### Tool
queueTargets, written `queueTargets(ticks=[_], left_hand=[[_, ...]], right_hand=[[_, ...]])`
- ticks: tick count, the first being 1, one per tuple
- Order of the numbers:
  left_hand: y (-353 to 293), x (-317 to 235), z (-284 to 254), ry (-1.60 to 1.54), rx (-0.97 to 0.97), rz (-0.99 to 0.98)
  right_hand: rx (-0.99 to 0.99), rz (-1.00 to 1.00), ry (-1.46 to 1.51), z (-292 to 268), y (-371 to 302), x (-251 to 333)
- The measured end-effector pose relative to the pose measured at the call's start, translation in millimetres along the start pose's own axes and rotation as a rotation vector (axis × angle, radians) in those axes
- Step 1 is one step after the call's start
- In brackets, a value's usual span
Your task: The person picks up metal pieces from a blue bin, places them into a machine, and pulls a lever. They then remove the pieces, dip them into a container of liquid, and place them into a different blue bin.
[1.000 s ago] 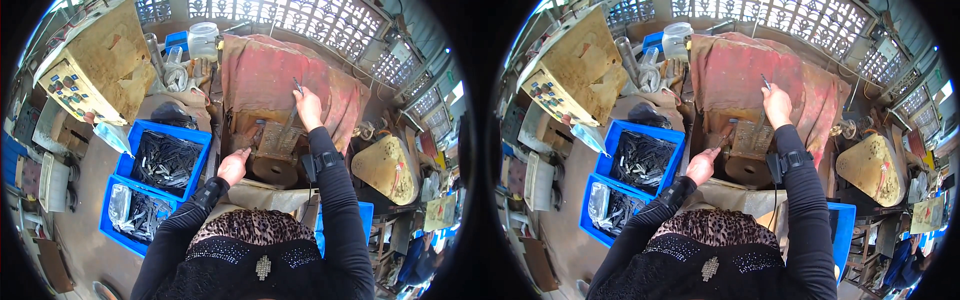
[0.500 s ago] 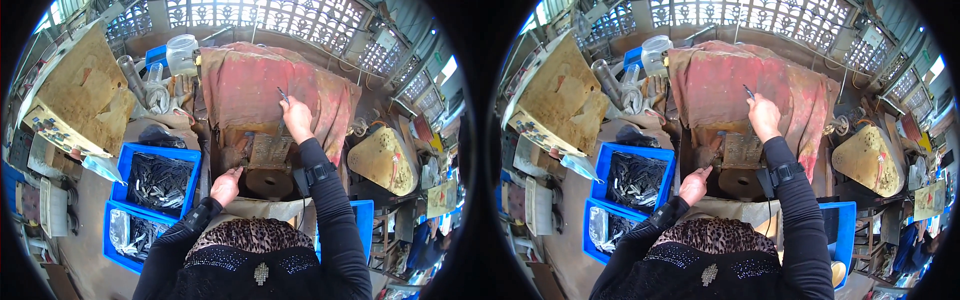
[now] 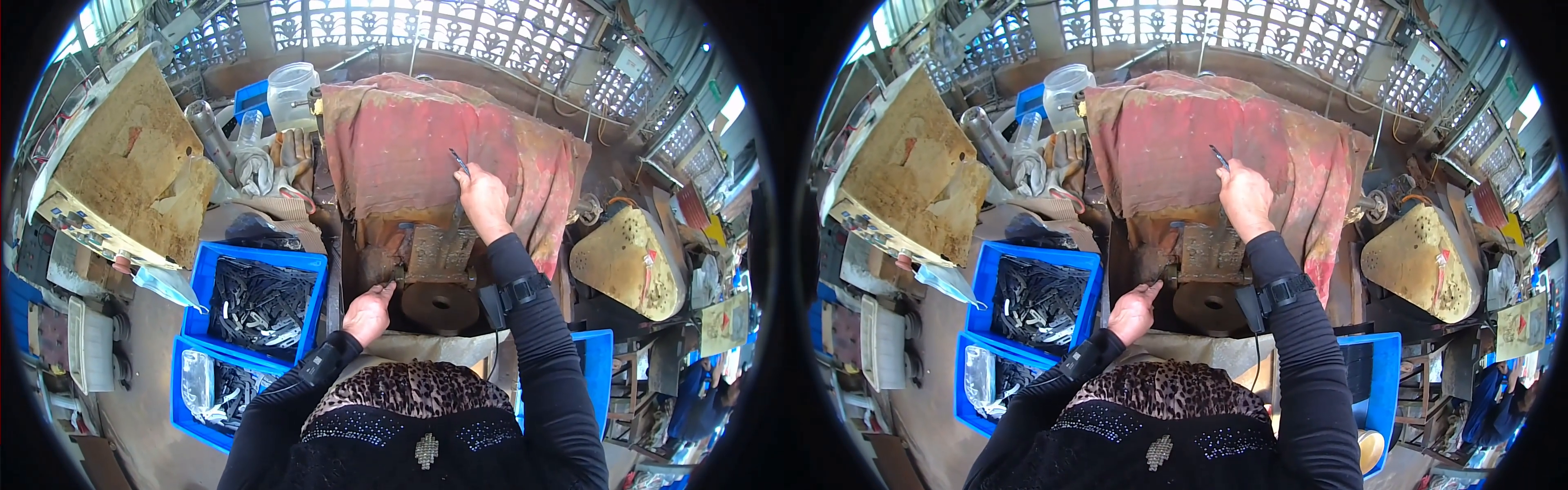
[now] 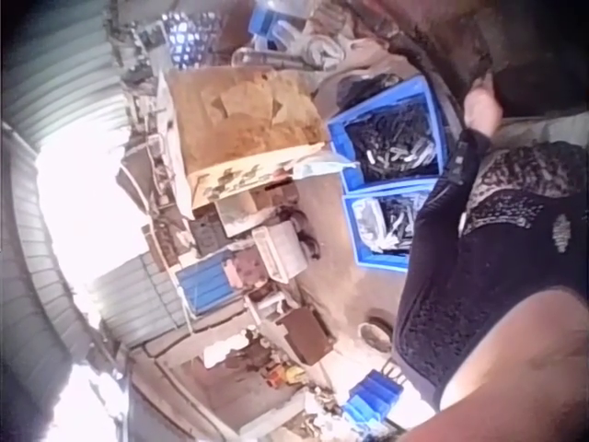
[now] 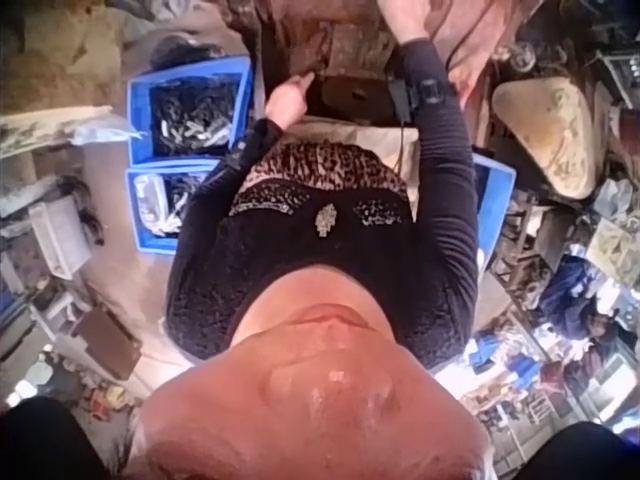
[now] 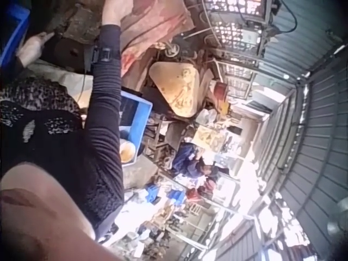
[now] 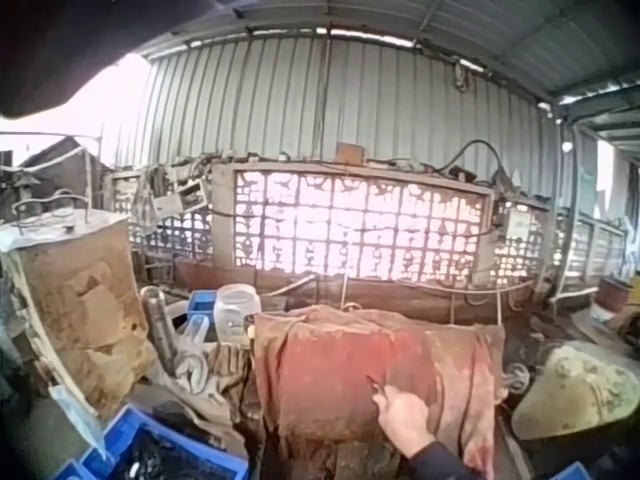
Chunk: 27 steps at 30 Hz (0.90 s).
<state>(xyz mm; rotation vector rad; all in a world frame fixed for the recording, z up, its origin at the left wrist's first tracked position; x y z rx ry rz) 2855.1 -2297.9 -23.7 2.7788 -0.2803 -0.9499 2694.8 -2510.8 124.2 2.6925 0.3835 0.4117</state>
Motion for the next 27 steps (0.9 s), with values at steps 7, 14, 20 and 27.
queueTargets(ticks=[7, 14, 20, 27], left_hand=[[0.4, -1.0, -0.8, 0.020, 0.032, -0.025], [0.3, -2.7, -2.6, 0.041, 0.065, -0.066], [0.7, -2.8, -2.4, 0.045, 0.076, -0.089], [-1.2, -0.8, 0.8, 0.070, 0.058, -0.091]], right_hand=[[0.014, 0.003, 0.000, -0.3, 0.4, -0.4], [0.034, 0.009, -0.001, -2.7, 0.4, 1.2], [0.041, 0.006, -0.006, -2.6, 1.2, 1.1], [0.057, 0.002, -0.023, -6.3, 1.0, 3.9]])
Point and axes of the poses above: each hand's wrist, its own y-axis towards the middle knuckle, its own z-axis out of the palm, x = y × z, the point moved 2 cm from there along y, towards the middle knuckle, and after that the axes turned 5 degrees about -y, right-handed, at the moved point
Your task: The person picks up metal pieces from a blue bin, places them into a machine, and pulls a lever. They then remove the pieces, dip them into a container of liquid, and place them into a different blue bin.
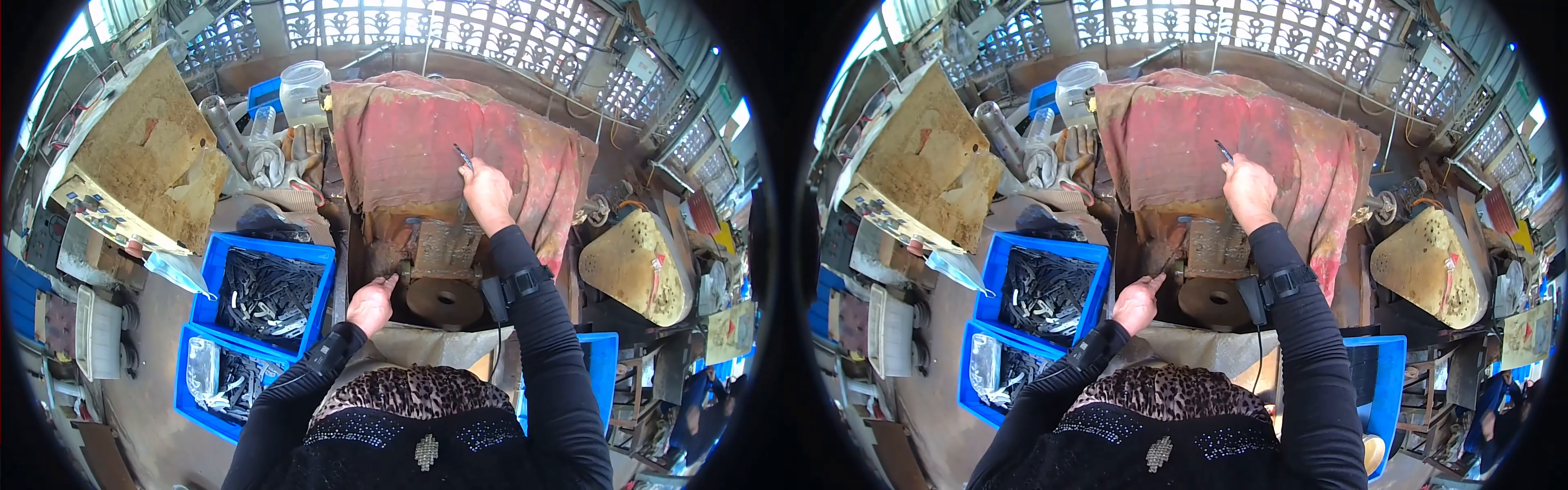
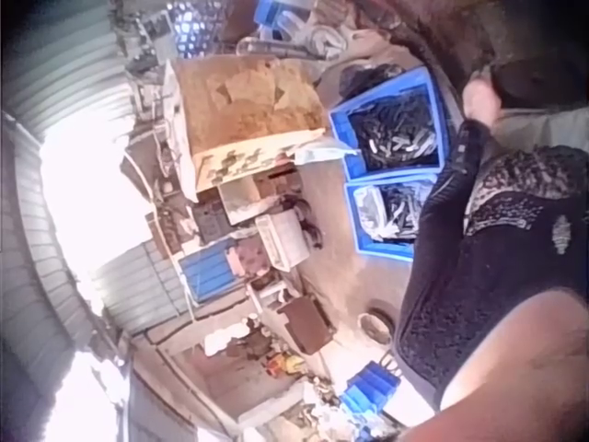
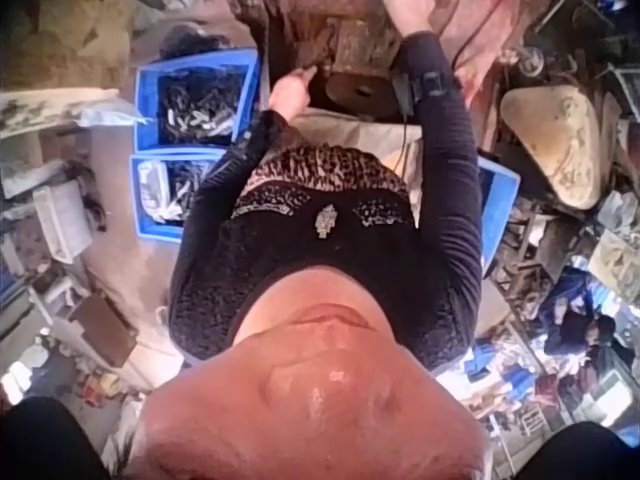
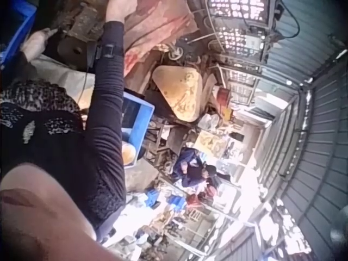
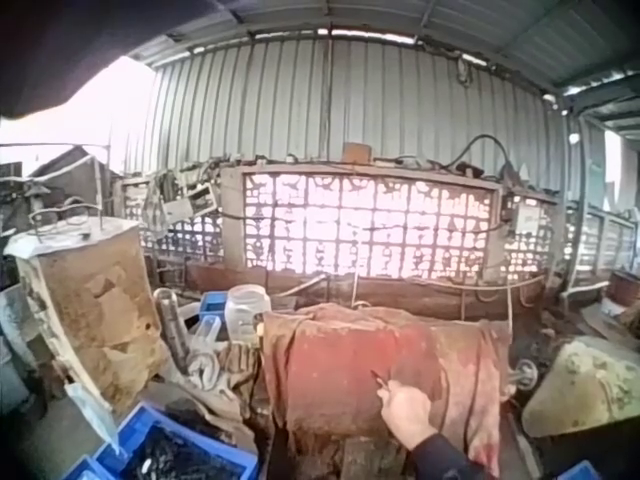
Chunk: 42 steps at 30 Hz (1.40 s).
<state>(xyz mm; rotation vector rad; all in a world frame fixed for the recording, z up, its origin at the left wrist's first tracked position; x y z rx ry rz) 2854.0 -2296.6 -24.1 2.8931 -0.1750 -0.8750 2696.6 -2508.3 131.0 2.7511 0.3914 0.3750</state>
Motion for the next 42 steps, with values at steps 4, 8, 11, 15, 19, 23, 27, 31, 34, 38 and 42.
queueTargets(ticks=[4, 8, 11, 15, 19, 23, 27, 31, 34, 38, 42], left_hand=[[-0.8, 1.4, 2.1, 0.012, -0.021, 0.011], [-1.5, 0.8, 2.2, 0.034, -0.036, 0.009], [-1.7, -0.1, 1.4, 0.027, -0.036, 0.001], [-1.8, 0.0, 0.2, -0.003, -0.015, -0.010], [-1.5, -1.1, -1.2, 0.026, -0.061, 0.041], [-3.9, -2.1, -0.5, -0.046, -0.137, 0.055], [-4.0, 1.5, 2.3, -0.037, -0.127, 0.042], [-3.8, 4.7, 5.2, -0.017, -0.177, 0.085], [-3.1, 5.6, 6.6, -0.036, -0.174, 0.094], [-2.3, 5.8, 1.3, -0.089, -0.210, 0.140], [8.4, 7.7, -7.0, -0.242, -0.303, 0.124]], right_hand=[[0.012, 0.005, 0.003, -2.2, -0.1, 1.4], [0.024, 0.016, 0.015, -3.5, -0.5, 1.6], [0.024, 0.022, 0.017, -4.7, -0.6, 2.7], [0.030, 0.039, 0.013, -6.0, -0.6, 4.4], [0.024, 0.025, 0.007, -5.2, 0.5, 3.9], [0.031, 0.022, 0.015, -0.8, 2.3, 1.1], [0.038, 0.027, -0.016, 3.6, 3.7, -1.0], [0.059, 0.038, 0.002, 5.9, 6.3, -2.1], [0.071, 0.051, 0.030, 4.4, 5.1, -0.6], [0.094, 0.028, 0.056, -10.1, -7.8, -1.7], [0.004, -0.075, 0.242, -31.3, -65.2, -14.7]])
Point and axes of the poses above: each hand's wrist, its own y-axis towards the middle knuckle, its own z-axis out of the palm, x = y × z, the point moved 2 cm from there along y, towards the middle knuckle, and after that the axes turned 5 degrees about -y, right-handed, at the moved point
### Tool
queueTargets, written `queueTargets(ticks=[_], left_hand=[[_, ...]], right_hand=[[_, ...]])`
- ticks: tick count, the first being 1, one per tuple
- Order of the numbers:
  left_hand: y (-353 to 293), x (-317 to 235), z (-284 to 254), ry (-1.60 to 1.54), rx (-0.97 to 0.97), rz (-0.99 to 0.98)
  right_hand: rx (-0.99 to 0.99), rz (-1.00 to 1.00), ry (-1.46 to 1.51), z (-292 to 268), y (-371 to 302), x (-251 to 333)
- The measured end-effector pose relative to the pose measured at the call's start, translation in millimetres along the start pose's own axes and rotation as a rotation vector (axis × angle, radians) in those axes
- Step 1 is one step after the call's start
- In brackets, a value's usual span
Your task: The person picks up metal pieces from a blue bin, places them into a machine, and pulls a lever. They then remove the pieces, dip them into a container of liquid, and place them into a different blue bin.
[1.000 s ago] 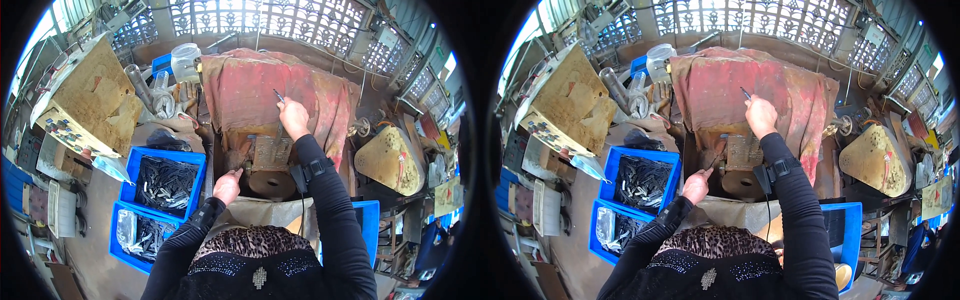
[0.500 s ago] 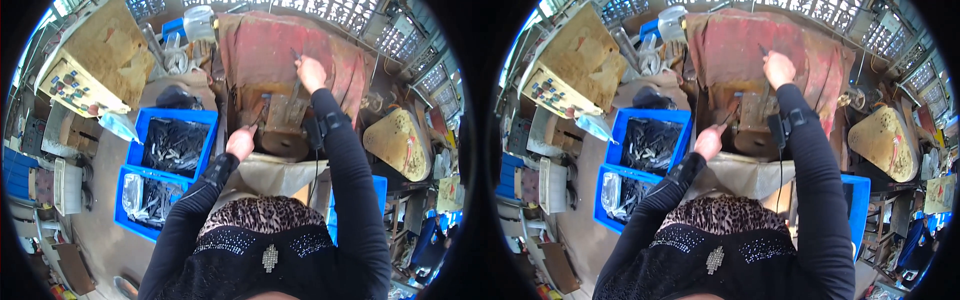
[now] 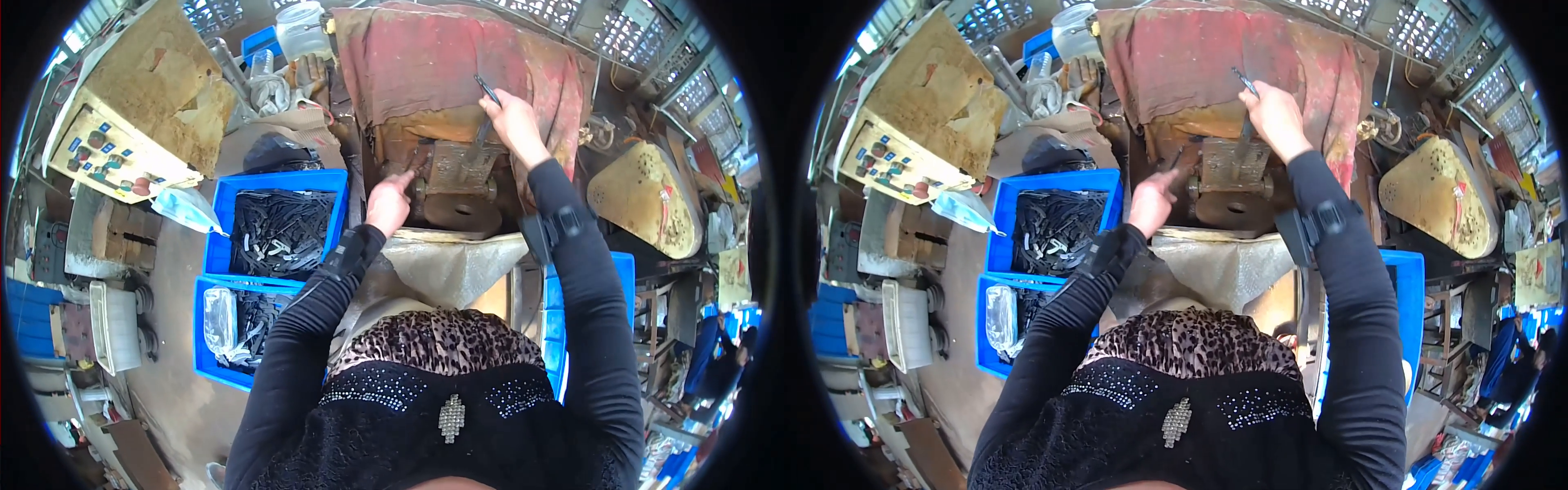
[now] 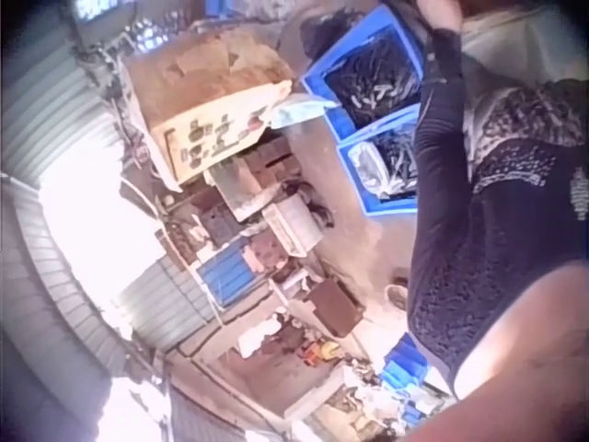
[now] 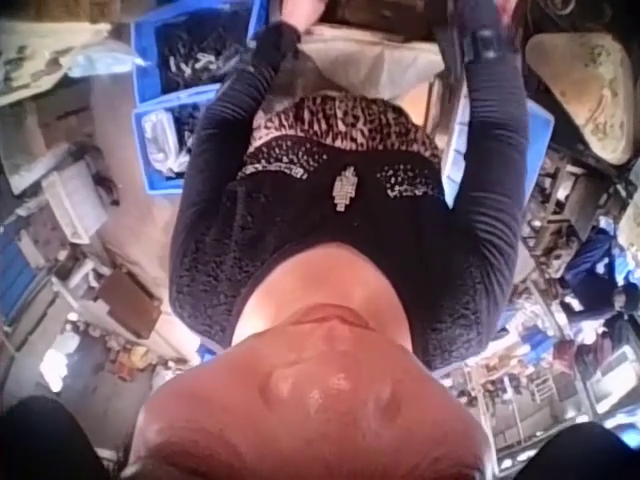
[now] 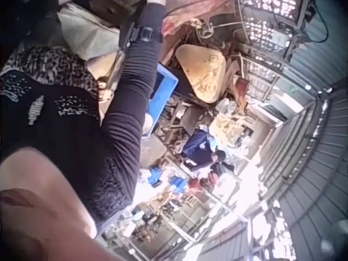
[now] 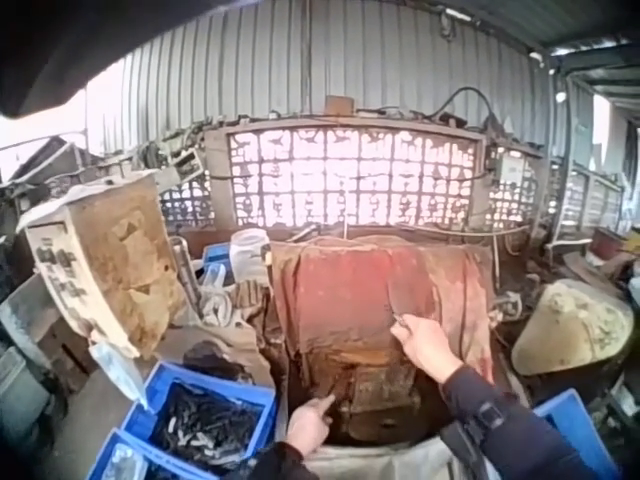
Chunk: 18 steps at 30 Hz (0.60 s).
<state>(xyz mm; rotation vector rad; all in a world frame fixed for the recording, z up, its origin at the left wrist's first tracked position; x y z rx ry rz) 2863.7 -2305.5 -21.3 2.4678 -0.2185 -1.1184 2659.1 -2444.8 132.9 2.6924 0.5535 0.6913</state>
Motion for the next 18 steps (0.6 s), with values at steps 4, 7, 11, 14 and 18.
queueTargets(ticks=[4, 7, 11, 14, 18], left_hand=[[32.6, 6.6, 1.6, 0.064, -0.014, 0.089], [52.1, 13.5, 11.3, 0.250, 0.086, 0.119], [60.2, 22.7, 31.1, 0.400, 0.311, 0.161], [59.7, 35.6, 38.8, -0.054, 0.646, 0.061], [50.4, 39.7, 51.7, 0.434, 0.505, 0.385]], right_hand=[[-0.037, -0.030, 0.273, -18.1, -74.8, 4.7], [-0.004, -0.001, 0.264, -24.4, -129.1, 8.1], [-0.065, -0.150, 0.220, -24.7, -188.8, 9.9], [0.012, -0.147, 0.208, -21.6, -222.5, 5.7], [0.138, -0.123, 0.213, -15.8, -250.5, -1.8]])
Point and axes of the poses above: each hand's wrist, its own y-axis towards the middle knuckle, its own z-axis out of the palm, x = y × z, the point moved 2 cm from there along y, towards the middle knuckle, and after that the axes turned 5 degrees about -y, right-handed, at the moved point
